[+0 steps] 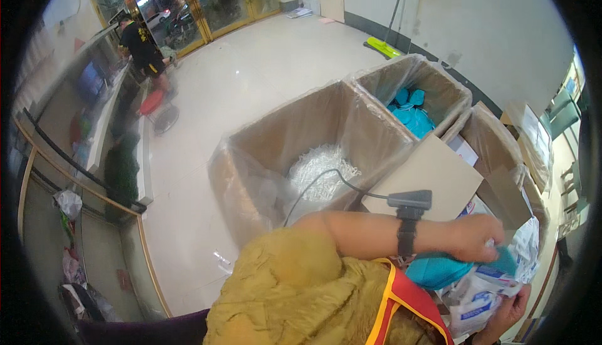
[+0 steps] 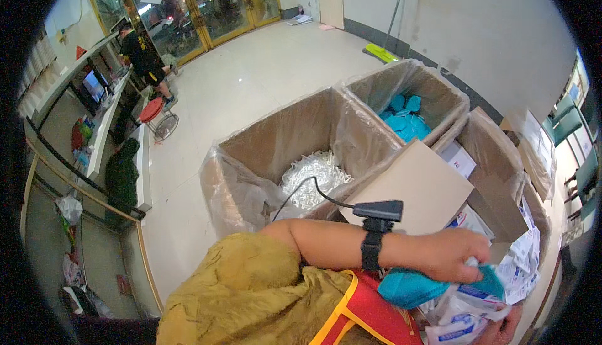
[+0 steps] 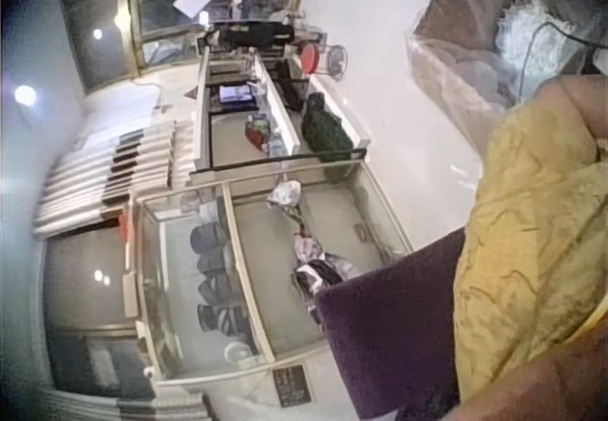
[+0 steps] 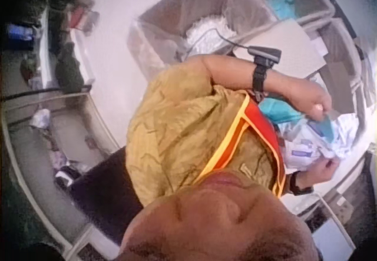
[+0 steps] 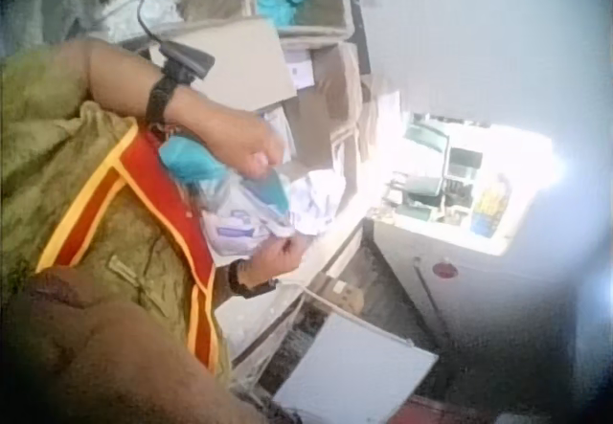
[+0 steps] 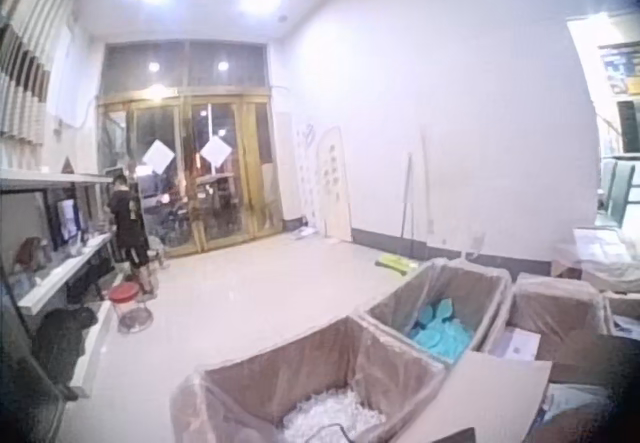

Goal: Sort and inspect PPE face masks from boxes and packaging.

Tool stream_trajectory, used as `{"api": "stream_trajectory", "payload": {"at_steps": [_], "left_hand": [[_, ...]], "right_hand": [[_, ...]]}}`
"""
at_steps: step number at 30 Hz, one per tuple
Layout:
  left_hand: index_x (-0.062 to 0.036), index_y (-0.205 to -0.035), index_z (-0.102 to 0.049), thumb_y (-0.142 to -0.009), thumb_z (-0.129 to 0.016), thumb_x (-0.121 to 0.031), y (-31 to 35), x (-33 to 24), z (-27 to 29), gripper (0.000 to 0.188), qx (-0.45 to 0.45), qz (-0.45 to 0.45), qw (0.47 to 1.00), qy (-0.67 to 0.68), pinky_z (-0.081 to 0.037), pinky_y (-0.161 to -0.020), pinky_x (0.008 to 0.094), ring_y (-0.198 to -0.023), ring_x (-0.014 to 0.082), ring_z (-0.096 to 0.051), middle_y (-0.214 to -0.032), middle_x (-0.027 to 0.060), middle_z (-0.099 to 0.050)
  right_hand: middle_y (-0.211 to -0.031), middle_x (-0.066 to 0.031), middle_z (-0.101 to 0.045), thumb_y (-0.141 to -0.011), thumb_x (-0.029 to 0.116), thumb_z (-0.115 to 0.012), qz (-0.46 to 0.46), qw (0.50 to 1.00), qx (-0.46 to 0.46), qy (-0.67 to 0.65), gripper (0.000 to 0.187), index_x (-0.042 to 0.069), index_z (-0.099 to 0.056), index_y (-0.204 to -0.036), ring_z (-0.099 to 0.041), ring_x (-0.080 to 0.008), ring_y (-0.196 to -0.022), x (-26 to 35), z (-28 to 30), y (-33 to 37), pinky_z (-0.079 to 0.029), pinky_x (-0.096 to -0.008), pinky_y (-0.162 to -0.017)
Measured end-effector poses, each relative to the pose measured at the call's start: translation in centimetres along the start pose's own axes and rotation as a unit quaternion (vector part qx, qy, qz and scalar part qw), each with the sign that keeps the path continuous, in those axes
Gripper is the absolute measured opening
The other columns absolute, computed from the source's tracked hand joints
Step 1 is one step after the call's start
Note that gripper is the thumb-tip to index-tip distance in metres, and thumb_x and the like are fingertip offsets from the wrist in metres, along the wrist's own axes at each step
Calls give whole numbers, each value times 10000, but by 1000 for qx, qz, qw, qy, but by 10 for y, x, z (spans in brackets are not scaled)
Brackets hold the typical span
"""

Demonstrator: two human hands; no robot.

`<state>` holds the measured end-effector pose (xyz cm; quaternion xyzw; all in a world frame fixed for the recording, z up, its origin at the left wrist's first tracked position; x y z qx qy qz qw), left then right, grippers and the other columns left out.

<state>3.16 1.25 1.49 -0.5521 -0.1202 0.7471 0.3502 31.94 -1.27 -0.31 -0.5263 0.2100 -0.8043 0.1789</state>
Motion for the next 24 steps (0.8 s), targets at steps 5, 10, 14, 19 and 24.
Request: {"api": "stream_trajectory", "payload": {"at_steps": [5,10,14,19,24], "left_hand": [[-28,-942,-665,-801,-713,-185,29,-5,66,216,-133,115,967,184,-475,-723,277,-788,136,-601,-842,41,-645],[-51,-1033,-650,-802,-699,-82,68,-6,116,239,-241,161,928,235,-473,-728,228,-800,69,-586,-875,-19,-645],[-63,-1103,-623,-777,-693,-17,61,-6,123,336,-275,112,917,267,-476,-732,217,-809,68,-585,-924,-16,-642],[-76,-1140,-613,-816,-691,-155,59,-2,150,342,-272,185,926,184,-434,-607,185,-711,56,-539,-902,-17,-617],[-78,-679,-503,-969,-485,-385,57,20,149,422,-322,166,913,189,-377,-645,258,-684,125,-467,-719,34,-506]], "right_hand": [[-965,-27,-557,-953,120,-511,-65,992,-31,-99,141,17,-527,-1049,-527,-109,-891,-16,-3,-28,-424,-254,-841],[-1058,-56,-577,-955,128,-496,-141,980,-18,-136,230,7,-514,-1151,-549,-133,-966,-77,19,-70,-436,-280,-898],[-1017,-44,-557,-922,105,-503,-169,981,-14,-96,214,11,-540,-1110,-523,-146,-895,-61,-22,-68,-442,-293,-802],[-823,-131,-565,-805,74,-567,16,950,243,196,109,-13,-585,-869,-566,-273,-799,-11,-64,-71,-452,-344,-744],[-903,-154,-604,-838,210,-640,63,901,359,237,203,50,-626,-961,-592,-341,-885,-9,-90,-69,-480,-401,-784]]}}
Point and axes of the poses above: each hand's wrist, its own y-axis away from the middle knuckle, its own z-axis out of the back of the hand, x = y × z, the point moved 2 cm from there along -y, towards the middle knuckle
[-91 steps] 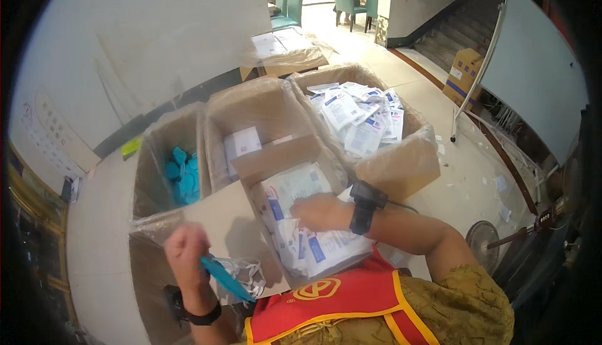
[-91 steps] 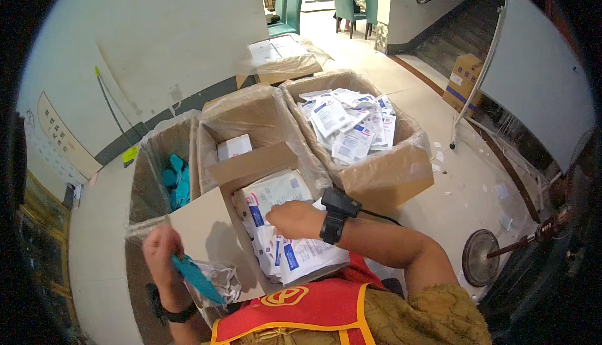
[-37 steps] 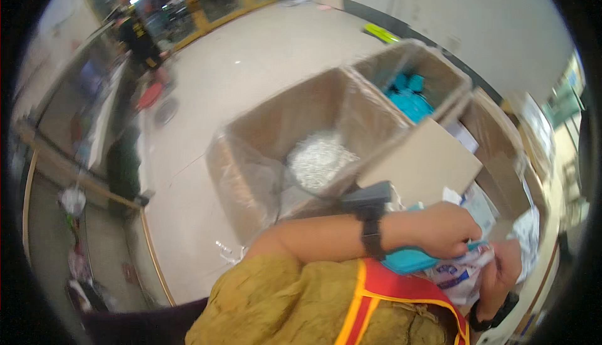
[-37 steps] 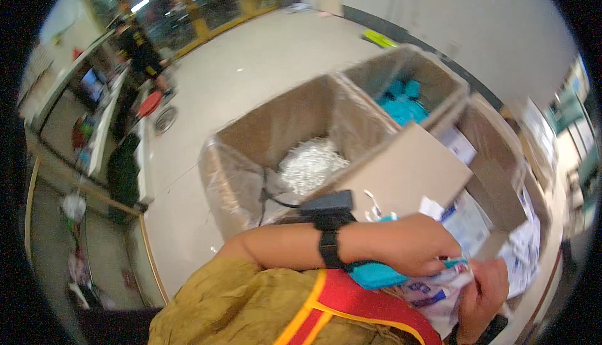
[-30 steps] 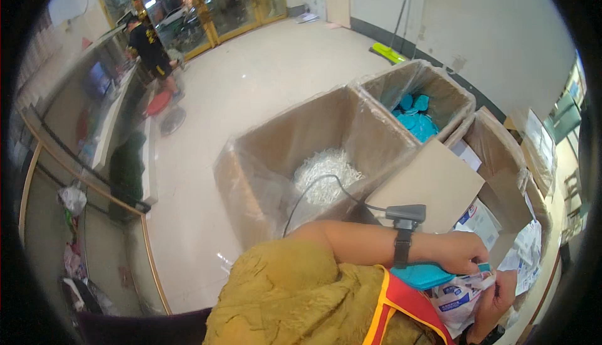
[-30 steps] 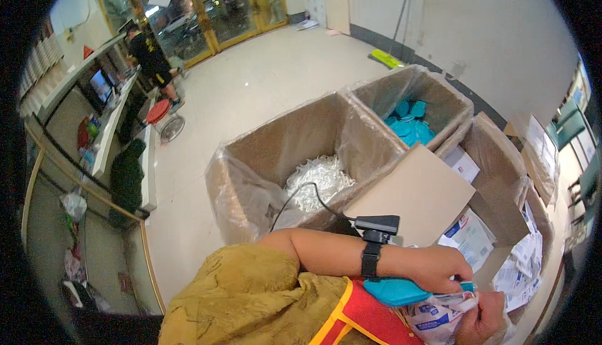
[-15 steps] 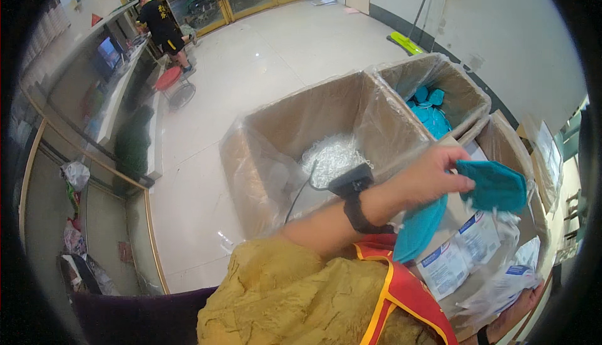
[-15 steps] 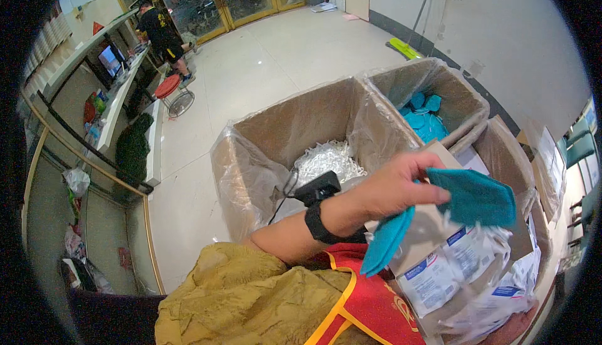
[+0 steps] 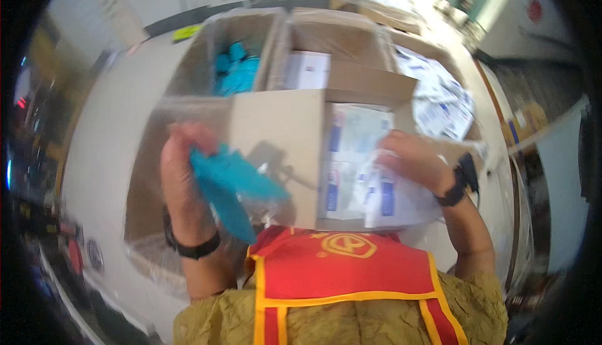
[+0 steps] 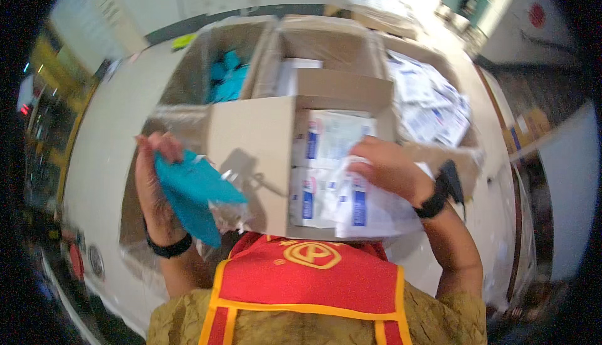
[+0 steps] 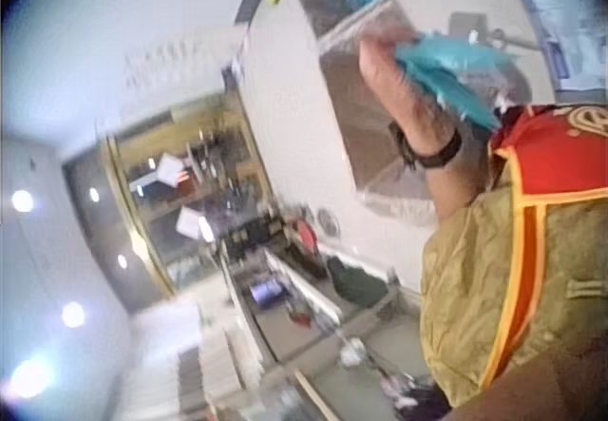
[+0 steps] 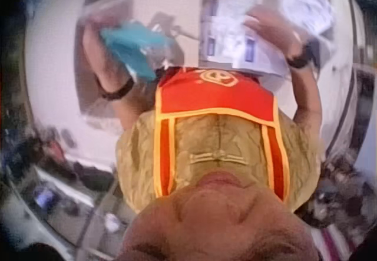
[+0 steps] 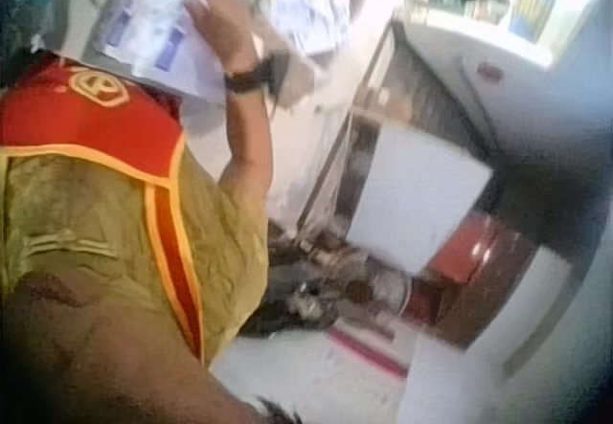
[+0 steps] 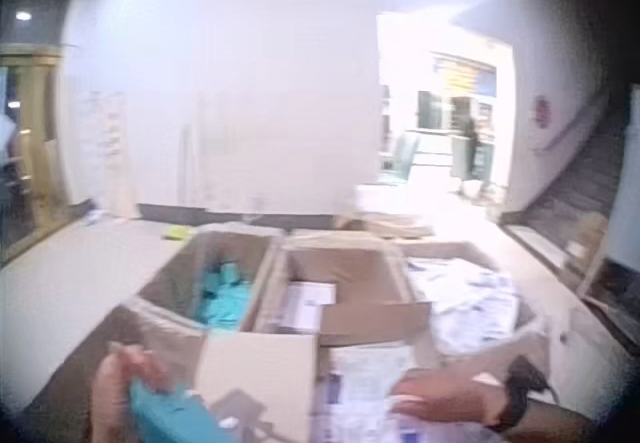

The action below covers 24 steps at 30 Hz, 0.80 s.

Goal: Sort and inspect PPE face masks from boxes and packaging.

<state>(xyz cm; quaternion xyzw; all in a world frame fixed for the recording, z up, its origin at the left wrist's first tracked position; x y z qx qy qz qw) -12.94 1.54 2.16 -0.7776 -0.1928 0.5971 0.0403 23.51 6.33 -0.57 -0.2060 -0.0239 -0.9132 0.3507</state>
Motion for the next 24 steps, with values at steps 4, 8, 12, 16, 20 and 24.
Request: {"api": "stream_trajectory", "payload": {"at_steps": [4,8,12,16,20,24], "left_hand": [[-88,-583,-403,-978,-469,-351,-12,15,-20,479,-52,41,997,-30,-351,-643,271,-673,145,-448,-661,56,-474],[-107,-564,-382,-997,-436,-310,-15,24,-36,482,-66,3,998,-19,-324,-628,281,-625,146,-425,-552,30,-368],[-96,-562,-390,-986,-442,-281,-17,29,-42,466,-70,-5,997,30,-343,-645,276,-610,144,-430,-557,34,-374],[-84,-584,-398,-987,-432,-256,-21,41,-46,440,-14,-85,996,16,-365,-629,290,-587,145,-425,-556,34,-375],[-67,-647,-449,-975,-462,-235,-14,51,-56,369,108,44,985,126,-345,-489,263,-501,122,-411,-559,4,-402],[-85,-761,-489,-948,-548,-286,-6,48,-74,280,76,109,990,-37,-295,-409,225,-452,86,-392,-607,12,-469]], "right_hand": [[-926,-163,-604,-813,204,-664,-16,1000,-8,-20,242,38,-620,-984,-593,-343,-899,-11,-20,-8,-481,-395,-789],[-936,-163,-606,-795,214,-682,24,999,12,-38,286,33,-617,-1006,-608,-347,-885,-13,-31,-16,-489,-402,-777],[-1005,-154,-610,-821,237,-648,-54,983,165,65,350,55,-601,-1117,-617,-344,-904,-6,-54,-16,-484,-415,-802],[-1001,-170,-618,-799,232,-672,-37,981,177,64,317,27,-613,-1034,-629,-354,-889,-3,-59,-16,-497,-434,-779],[-1017,-196,-631,-784,232,-691,-40,987,144,60,306,-4,-636,-971,-638,-362,-891,1,-62,-24,-506,-444,-786],[-1016,-201,-633,-788,231,-687,-35,980,182,70,312,-9,-642,-982,-638,-365,-906,7,-72,-36,-508,-440,-794]]}}
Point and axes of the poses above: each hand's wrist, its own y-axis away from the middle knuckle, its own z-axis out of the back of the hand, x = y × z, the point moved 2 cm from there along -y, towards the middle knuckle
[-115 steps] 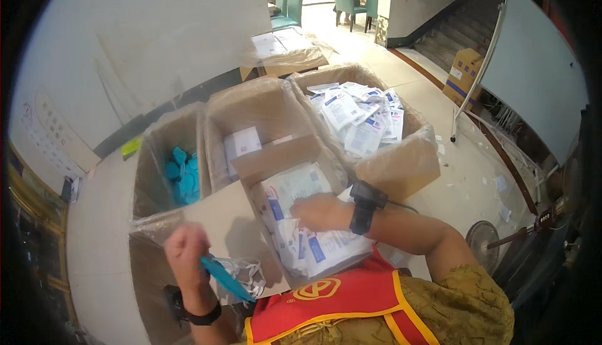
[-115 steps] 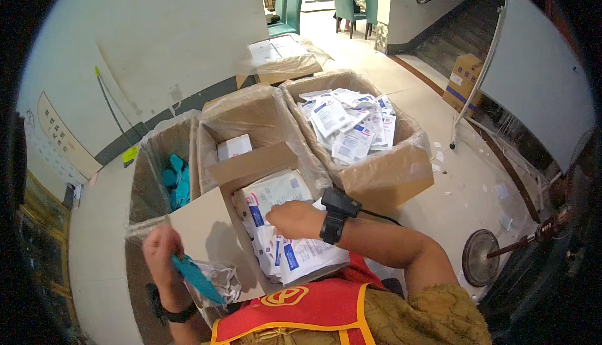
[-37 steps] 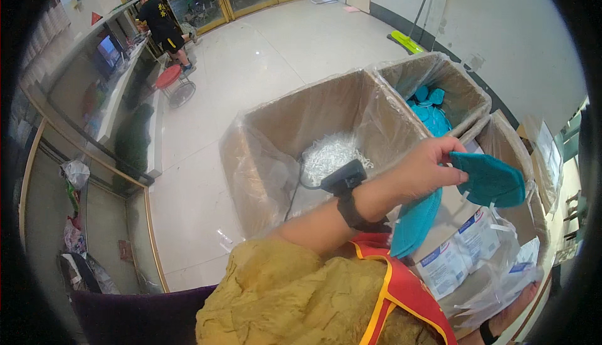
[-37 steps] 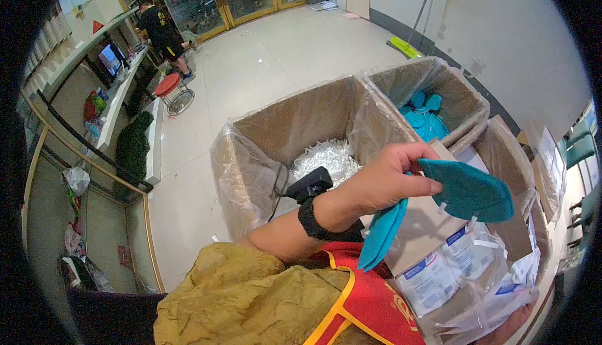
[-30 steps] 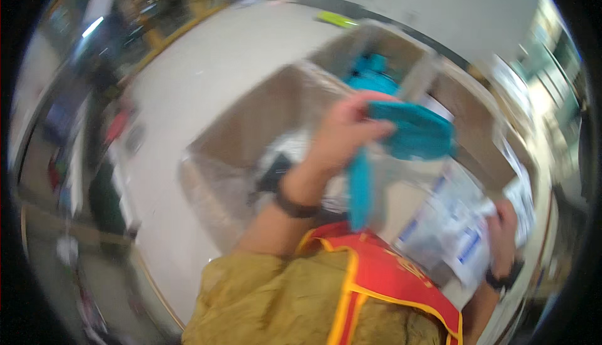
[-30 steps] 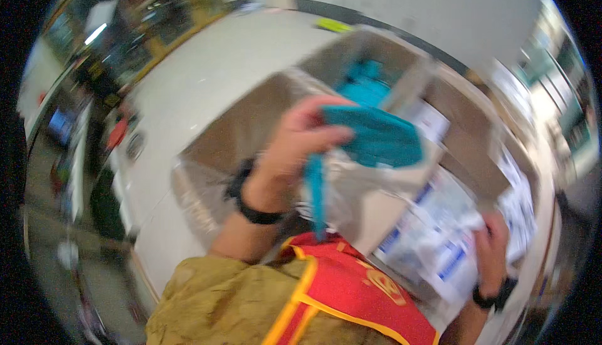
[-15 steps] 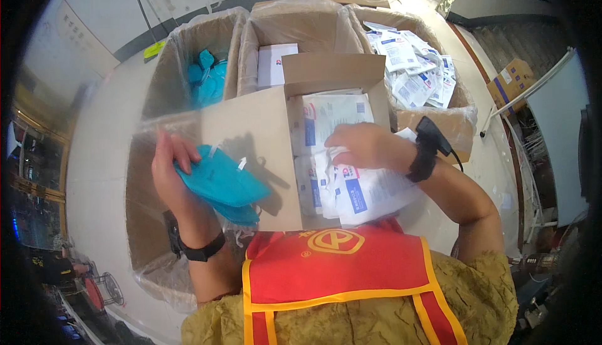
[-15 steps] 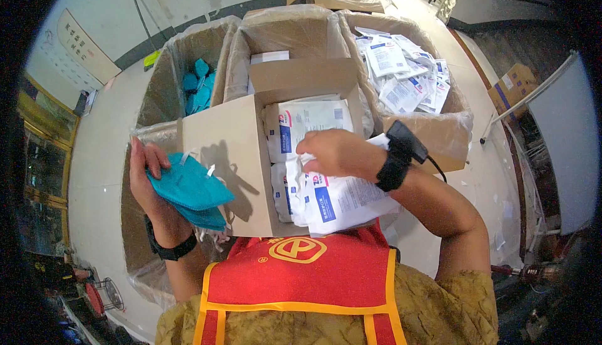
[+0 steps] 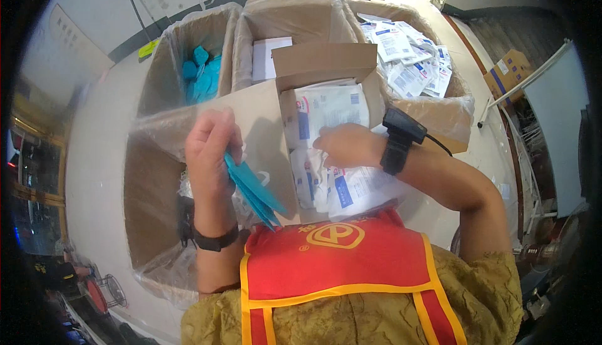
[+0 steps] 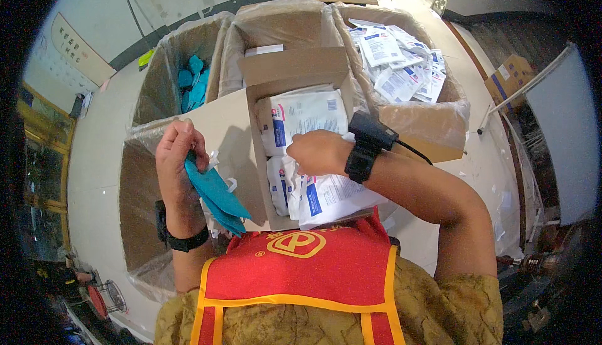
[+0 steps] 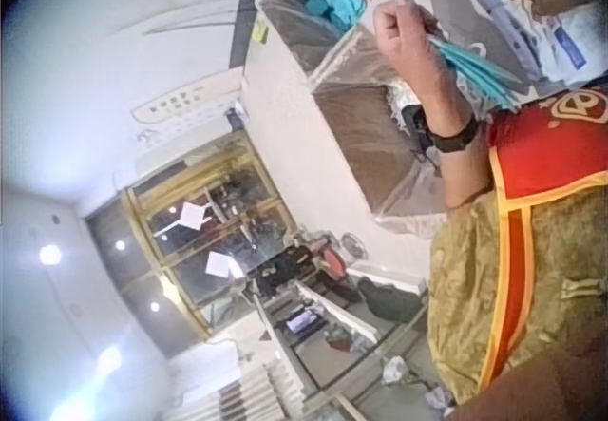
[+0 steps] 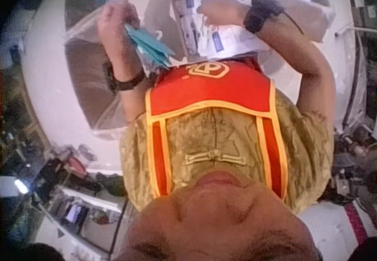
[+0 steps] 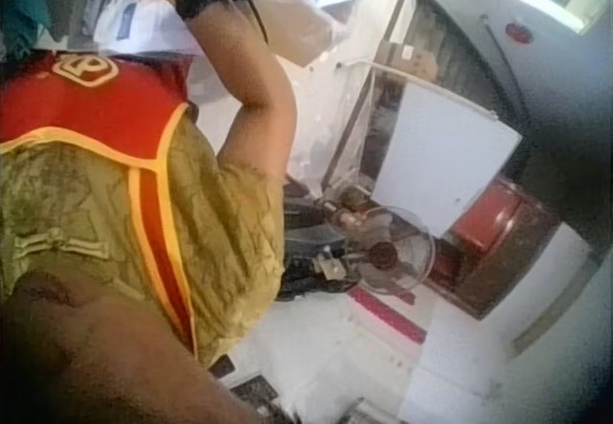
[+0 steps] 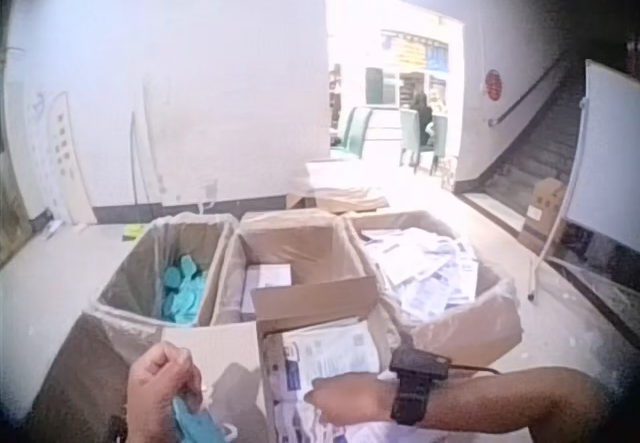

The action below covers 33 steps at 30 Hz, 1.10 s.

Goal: Sort and inspect PPE face masks from boxes and packaging.

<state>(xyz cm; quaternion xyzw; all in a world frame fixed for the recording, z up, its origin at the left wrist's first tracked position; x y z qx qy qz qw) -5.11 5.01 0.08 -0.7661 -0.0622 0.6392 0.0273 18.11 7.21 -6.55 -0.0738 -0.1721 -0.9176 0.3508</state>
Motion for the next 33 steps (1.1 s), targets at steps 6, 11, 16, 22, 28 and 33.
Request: {"api": "stream_trajectory", "payload": {"at_steps": [6,11,16,22,28,33], "left_hand": [[-90,-790,-521,-927,-587,-233,7,4,6,209,21,-7,1000,-18,-287,-423,199,-468,59,-398,-608,-3,-495],[-84,-806,-561,-893,-628,-197,16,6,1,157,64,3,990,-126,-322,-501,191,-554,40,-440,-659,-21,-542],[-46,-966,-644,-820,-683,-176,24,22,-11,199,145,-44,943,-297,-428,-686,232,-756,92,-545,-829,6,-606],[-18,-982,-669,-854,-652,-176,35,25,-41,204,274,-56,902,-328,-466,-682,289,-780,149,-608,-844,104,-657],[-39,-883,-680,-848,-615,-130,42,8,-62,118,199,-114,912,-339,-480,-622,334,-676,322,-612,-789,163,-636],[-16,-797,-658,-877,-633,-166,36,10,-59,172,173,38,967,-182,-432,-578,251,-625,106,-564,-687,9,-619]], "right_hand": [[-1077,-156,-601,-785,237,-661,-33,995,89,13,397,59,-618,-1138,-602,-362,-988,-2,-5,-5,-482,-418,-852],[-995,-171,-624,-801,199,-640,6,997,8,-82,265,40,-633,-1013,-618,-364,-944,2,5,2,-488,-440,-815],[-897,-157,-596,-819,148,-589,40,994,-75,-71,161,51,-616,-943,-615,-363,-846,8,29,27,-483,-455,-740],[-854,-132,-560,-851,164,-577,127,970,-196,-66,145,79,-561,-967,-599,-341,-754,42,69,67,-480,-418,-652],[-866,-126,-561,-870,168,-557,101,959,-249,-90,135,78,-567,-970,-613,-323,-778,38,61,73,-498,-398,-650],[-854,-90,-538,-821,153,-573,85,965,-248,14,99,104,-584,-906,-627,-274,-734,59,73,84,-504,-378,-572]]}}
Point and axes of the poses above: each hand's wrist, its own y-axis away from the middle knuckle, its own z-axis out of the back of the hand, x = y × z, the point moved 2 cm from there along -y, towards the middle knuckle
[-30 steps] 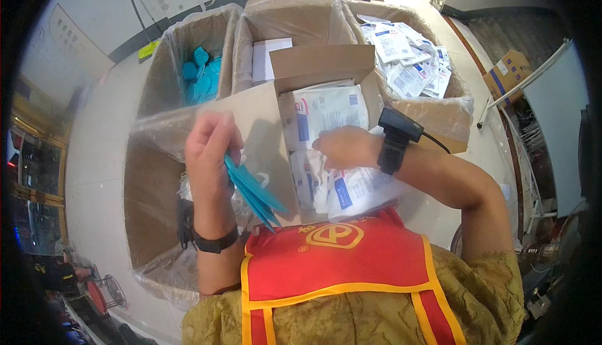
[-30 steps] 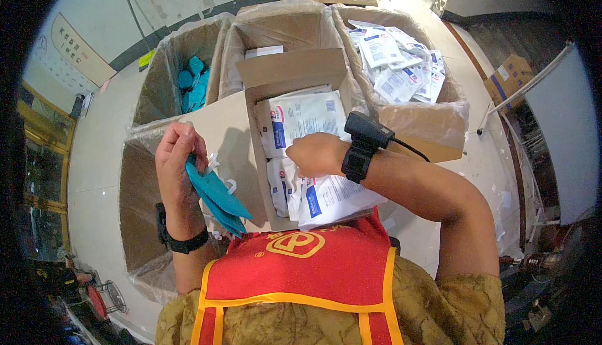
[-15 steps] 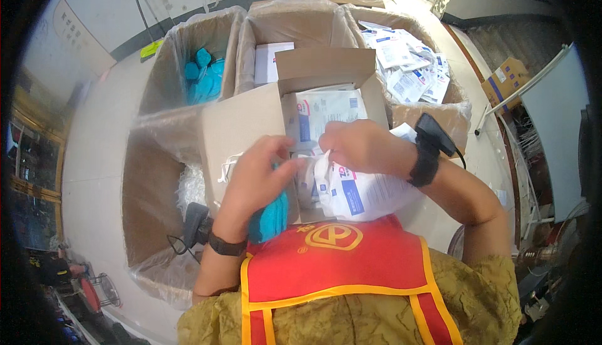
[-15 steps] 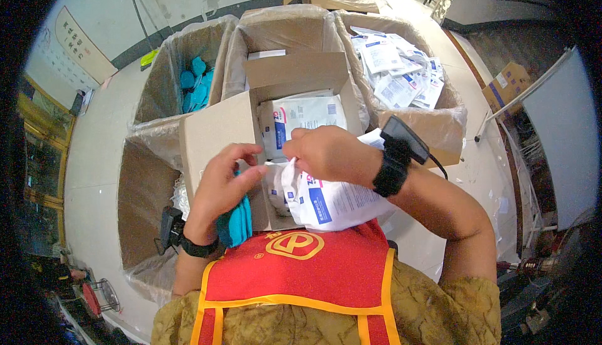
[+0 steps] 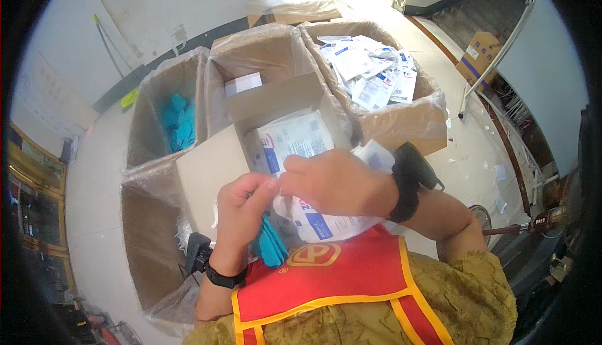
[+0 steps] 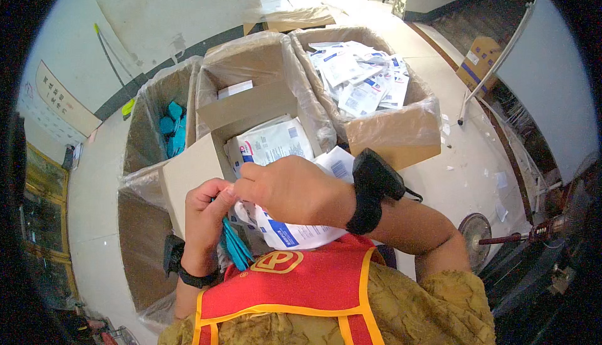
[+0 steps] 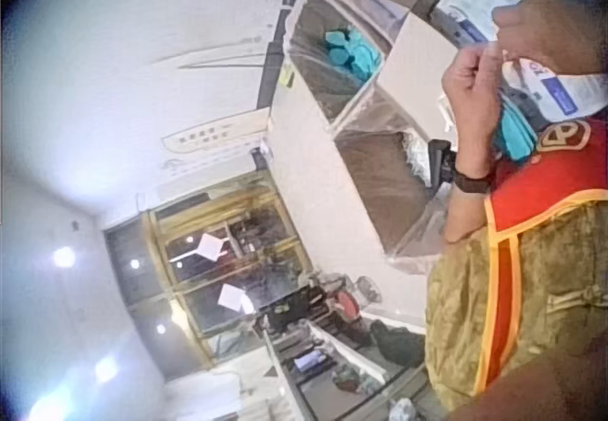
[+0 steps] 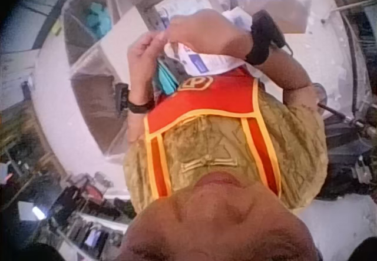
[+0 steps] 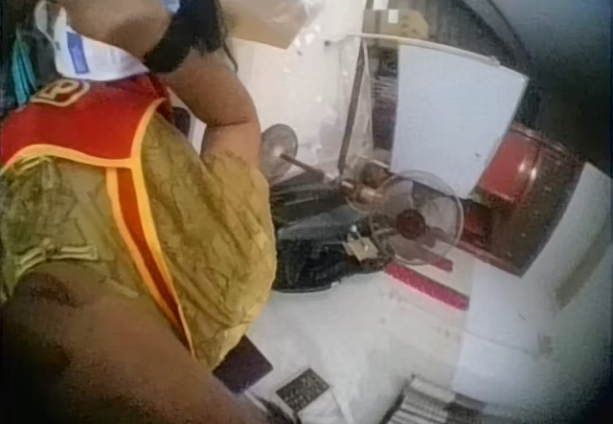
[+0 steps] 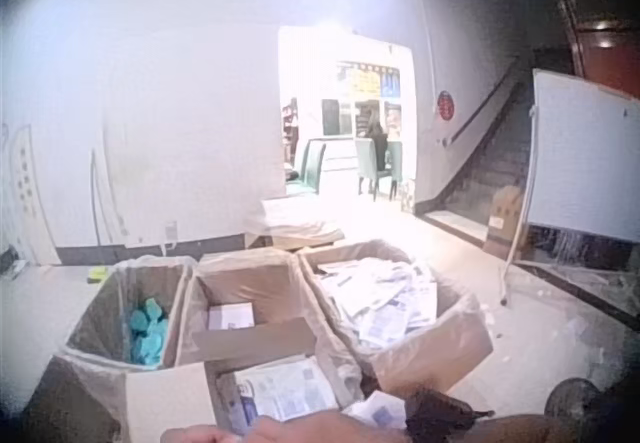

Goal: Sort and inspect PPE face masks from boxes and packaging.

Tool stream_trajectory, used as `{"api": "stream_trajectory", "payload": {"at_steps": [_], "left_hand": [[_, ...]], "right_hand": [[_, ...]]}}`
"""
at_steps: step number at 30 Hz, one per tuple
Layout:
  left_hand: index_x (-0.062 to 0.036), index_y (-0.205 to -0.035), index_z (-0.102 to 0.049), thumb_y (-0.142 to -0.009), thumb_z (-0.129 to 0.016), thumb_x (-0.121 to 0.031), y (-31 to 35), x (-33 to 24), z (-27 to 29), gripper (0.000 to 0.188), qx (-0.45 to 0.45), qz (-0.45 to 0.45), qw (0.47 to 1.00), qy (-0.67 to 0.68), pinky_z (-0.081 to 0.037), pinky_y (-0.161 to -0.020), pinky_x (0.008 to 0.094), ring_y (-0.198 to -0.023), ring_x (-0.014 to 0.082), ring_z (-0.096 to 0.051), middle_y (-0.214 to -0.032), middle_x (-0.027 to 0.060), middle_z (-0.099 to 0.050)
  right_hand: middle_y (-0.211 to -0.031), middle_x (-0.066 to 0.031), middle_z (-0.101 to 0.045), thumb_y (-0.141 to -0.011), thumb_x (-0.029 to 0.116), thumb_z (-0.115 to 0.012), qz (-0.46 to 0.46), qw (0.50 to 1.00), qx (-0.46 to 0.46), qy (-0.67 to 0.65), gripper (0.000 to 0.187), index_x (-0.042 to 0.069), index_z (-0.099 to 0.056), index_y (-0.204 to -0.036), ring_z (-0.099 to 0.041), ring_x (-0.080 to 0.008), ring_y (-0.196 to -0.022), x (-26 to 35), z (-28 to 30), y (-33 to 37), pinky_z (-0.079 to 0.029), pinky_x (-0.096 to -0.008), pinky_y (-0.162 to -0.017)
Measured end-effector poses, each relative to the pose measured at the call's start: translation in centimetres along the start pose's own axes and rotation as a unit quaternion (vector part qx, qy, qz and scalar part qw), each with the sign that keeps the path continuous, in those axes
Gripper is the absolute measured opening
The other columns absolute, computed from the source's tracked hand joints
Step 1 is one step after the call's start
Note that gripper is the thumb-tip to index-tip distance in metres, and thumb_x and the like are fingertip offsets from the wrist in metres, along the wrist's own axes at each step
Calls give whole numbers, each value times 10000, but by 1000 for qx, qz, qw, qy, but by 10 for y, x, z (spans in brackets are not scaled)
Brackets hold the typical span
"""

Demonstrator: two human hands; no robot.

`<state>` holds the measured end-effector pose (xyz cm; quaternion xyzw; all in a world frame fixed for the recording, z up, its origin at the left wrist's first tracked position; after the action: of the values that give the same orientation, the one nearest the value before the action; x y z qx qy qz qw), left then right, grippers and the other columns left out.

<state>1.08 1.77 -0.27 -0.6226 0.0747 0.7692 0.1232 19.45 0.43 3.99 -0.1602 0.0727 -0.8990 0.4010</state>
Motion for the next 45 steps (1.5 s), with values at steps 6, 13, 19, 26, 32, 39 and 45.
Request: {"api": "stream_trajectory", "payload": {"at_steps": [6,13,19,26,32,39,45], "left_hand": [[-14,-792,-662,-892,-609,-188,-49,35,45,208,-145,43,986,73,-404,-585,217,-642,52,-516,-712,-33,-608],[-10,-893,-660,-809,-691,-109,-56,42,61,133,-104,-72,967,-220,-459,-709,255,-759,114,-579,-789,19,-637],[-68,-1084,-647,-758,-685,-74,-6,-28,32,329,158,-219,938,-217,-482,-765,315,-856,226,-614,-942,85,-644],[-95,-1101,-626,-735,-624,-114,11,-25,15,367,213,-131,948,-198,-499,-717,379,-850,361,-602,-964,161,-625],[7,-946,-672,-831,-587,-61,6,-28,24,158,44,-128,990,-42,-485,-709,277,-881,174,-624,-1042,108,-661],[15,-922,-659,-795,-636,-48,13,-32,79,144,-96,-80,992,21,-442,-691,241,-788,115,-571,-1000,93,-653],[-18,-922,-650,-807,-652,-64,-2,-35,60,124,-92,-67,993,21,-395,-549,208,-641,68,-516,-865,46,-651]], "right_hand": [[-827,-72,-527,-800,153,-577,107,994,22,-13,125,90,-565,-907,-620,-244,-662,37,26,22,-497,-361,-517],[-766,-55,-523,-775,106,-627,22,995,-98,15,107,85,-567,-861,-620,-201,-636,16,49,39,-511,-309,-501],[-779,-23,-556,-612,32,-693,42,989,-131,48,241,42,-648,-848,-581,-179,-741,0,29,30,-480,-281,-550],[-771,-53,-547,-665,63,-662,61,990,-127,9,208,26,-637,-868,-566,-202,-718,1,18,18,-476,-293,-552],[-803,-66,-577,-819,117,-624,-25,987,-132,-90,88,71,-619,-894,-599,-181,-779,-16,39,40,-496,-263,-612],[-757,63,-515,-915,191,-591,-400,760,-386,-337,132,80,-567,-847,-476,-33,-688,-171,54,130,-399,-185,-630],[-948,-44,-615,-931,229,-575,-357,686,-471,-424,299,1,-584,-1124,-546,-118,-803,-362,64,128,-458,-261,-732]]}}
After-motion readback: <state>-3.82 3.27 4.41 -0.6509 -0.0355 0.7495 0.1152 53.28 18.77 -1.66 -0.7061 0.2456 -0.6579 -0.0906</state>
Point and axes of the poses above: each hand's wrist, its own y-axis away from the middle knuckle, its own z-axis out of the back of the hand, x = y × z, the point moved 2 cm from there along -y, towards the middle knuckle
